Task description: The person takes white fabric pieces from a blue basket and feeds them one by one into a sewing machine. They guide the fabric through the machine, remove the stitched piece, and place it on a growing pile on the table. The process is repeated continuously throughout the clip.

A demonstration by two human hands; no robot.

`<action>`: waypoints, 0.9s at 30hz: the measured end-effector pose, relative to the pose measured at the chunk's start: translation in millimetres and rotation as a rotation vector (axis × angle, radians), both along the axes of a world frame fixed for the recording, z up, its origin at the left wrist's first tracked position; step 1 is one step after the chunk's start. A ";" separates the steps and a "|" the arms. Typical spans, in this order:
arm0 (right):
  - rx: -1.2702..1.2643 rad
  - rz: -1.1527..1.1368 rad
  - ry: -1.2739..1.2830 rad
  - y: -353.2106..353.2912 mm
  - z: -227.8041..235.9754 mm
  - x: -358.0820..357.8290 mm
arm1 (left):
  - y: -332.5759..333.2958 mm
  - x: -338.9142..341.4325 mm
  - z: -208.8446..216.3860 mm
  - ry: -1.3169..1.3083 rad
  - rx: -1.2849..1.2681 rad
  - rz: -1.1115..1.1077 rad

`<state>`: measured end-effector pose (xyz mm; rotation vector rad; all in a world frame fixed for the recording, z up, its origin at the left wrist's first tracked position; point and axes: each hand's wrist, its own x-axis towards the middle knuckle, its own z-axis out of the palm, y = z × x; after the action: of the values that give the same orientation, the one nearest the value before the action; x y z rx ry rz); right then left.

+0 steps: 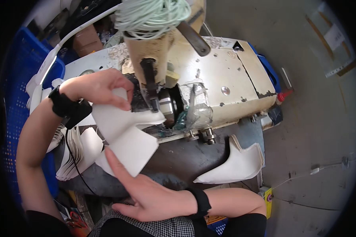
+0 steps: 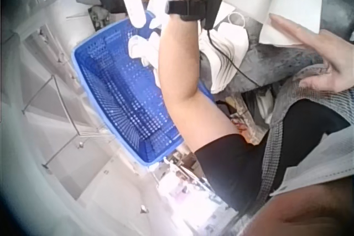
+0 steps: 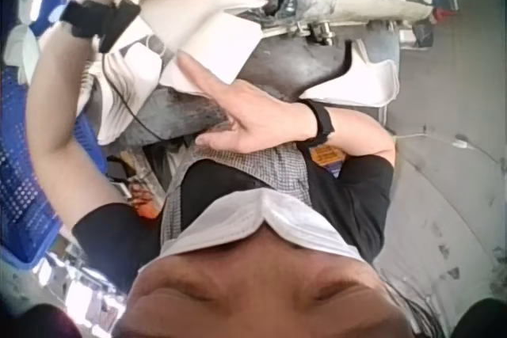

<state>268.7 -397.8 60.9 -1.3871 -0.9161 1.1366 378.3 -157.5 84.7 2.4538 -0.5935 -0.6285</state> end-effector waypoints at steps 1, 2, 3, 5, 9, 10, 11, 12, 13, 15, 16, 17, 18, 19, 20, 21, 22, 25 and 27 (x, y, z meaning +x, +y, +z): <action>-0.044 -0.001 -0.011 -3.0 2.8 2.2 | -2.8 0.9 4.1 0.070 -0.006 0.036; -0.040 -0.025 -0.032 -6.1 2.3 0.2 | -1.5 2.7 0.4 0.083 -0.033 0.019; -0.055 -0.044 -0.056 -9.3 5.2 1.3 | -1.4 1.8 -5.3 0.009 -0.065 0.013; -0.089 -0.086 -0.108 -15.3 9.8 6.5 | -7.0 0.5 -16.3 -0.138 -0.132 -0.010; -0.017 -0.258 -0.528 -30.0 5.2 14.8 | -19.1 -3.4 -24.7 -0.180 -0.227 0.009; -0.028 -0.349 -0.680 -35.3 1.5 16.0 | -26.4 -4.3 -23.3 -0.114 -0.222 0.023; -0.032 -0.433 -0.855 -39.7 -1.0 20.7 | -31.8 -6.8 -21.1 0.001 -0.216 0.103; -0.162 -0.479 -0.963 -43.0 4.2 23.4 | -35.6 -10.0 -17.7 0.118 -0.209 0.183; -0.155 -0.506 -1.210 -46.1 -3.0 28.7 | -39.1 -13.6 -11.2 0.237 -0.198 0.265; -0.112 -0.494 -1.403 -50.7 1.4 36.9 | -39.3 -15.7 -1.3 0.303 -0.182 0.328; -0.102 -0.502 -1.510 -50.7 5.3 40.0 | -38.7 -16.9 -0.4 0.324 -0.181 0.351; -0.091 -0.508 -1.617 -50.2 9.9 43.1 | -38.9 -17.4 0.9 0.345 -0.179 0.375; -0.081 -0.512 -1.724 -49.5 12.6 47.6 | -40.7 -17.1 3.1 0.356 -0.155 0.374; -0.071 -0.516 -1.790 -50.2 12.6 53.4 | -44.6 -13.6 1.0 0.369 -0.153 0.369; -0.047 -0.518 -1.852 -50.2 13.9 58.1 | -47.5 -14.2 1.8 0.379 -0.146 0.376; -0.022 -0.519 -1.914 -50.1 15.3 63.2 | -50.0 -14.5 2.2 0.390 -0.137 0.383; -0.001 -0.519 -1.942 -49.3 14.5 68.6 | -49.9 -14.9 -0.7 0.381 -0.168 0.377; 0.042 -0.580 -2.004 -52.5 17.9 80.1 | -57.8 -19.0 4.3 0.273 0.057 0.347; -0.025 -0.623 -1.985 -67.8 22.1 79.5 | -67.1 -29.3 0.6 0.266 0.099 0.220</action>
<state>348.2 -465.6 83.0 -2.3816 -1.4398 -1.1183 348.9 -224.6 85.3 2.4246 -0.1883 -0.8907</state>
